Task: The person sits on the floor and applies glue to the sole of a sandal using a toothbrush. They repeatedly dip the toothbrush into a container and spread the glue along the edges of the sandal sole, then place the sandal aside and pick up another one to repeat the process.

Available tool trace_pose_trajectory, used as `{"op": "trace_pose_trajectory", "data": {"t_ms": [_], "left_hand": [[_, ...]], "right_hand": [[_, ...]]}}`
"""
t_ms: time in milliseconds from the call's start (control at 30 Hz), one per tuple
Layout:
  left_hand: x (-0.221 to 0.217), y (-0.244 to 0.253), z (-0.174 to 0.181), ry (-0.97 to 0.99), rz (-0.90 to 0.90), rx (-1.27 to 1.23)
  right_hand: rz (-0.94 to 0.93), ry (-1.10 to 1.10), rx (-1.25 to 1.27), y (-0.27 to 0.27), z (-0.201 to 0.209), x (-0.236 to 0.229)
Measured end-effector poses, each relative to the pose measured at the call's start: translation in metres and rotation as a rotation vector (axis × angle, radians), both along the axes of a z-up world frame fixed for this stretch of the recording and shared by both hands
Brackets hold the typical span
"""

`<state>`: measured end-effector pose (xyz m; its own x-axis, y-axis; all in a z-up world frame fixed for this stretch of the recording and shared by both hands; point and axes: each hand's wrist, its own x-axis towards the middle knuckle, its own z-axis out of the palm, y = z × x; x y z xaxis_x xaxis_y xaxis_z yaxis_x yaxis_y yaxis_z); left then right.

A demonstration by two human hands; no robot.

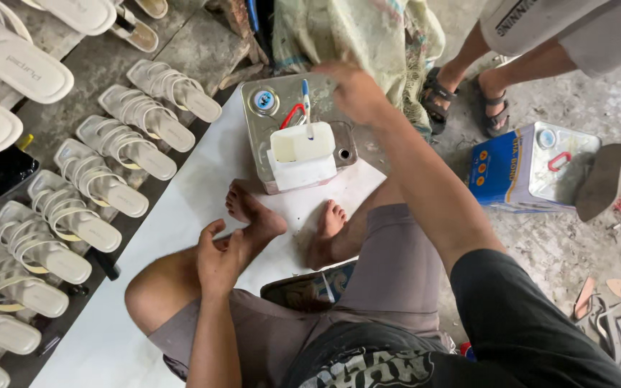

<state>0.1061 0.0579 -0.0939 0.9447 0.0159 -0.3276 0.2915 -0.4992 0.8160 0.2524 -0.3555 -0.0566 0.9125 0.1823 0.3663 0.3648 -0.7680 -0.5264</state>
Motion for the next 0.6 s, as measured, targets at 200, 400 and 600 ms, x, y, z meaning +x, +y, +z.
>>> {"op": "trace_pose_trajectory", "data": {"t_ms": [200,400,600], "left_hand": [[0.003,-0.01,-0.026,0.023,-0.123,-0.042],[0.005,-0.001,-0.06,0.006,-0.192,-0.067],[0.004,0.009,-0.061,0.119,-0.169,0.106]], "right_hand": [[-0.426,-0.187,1.197,-0.055,0.078,-0.041],[-0.187,-0.461,1.472,-0.093,0.132,-0.054],[-0.283,-0.43,1.629,-0.108,0.131,-0.045]]}}
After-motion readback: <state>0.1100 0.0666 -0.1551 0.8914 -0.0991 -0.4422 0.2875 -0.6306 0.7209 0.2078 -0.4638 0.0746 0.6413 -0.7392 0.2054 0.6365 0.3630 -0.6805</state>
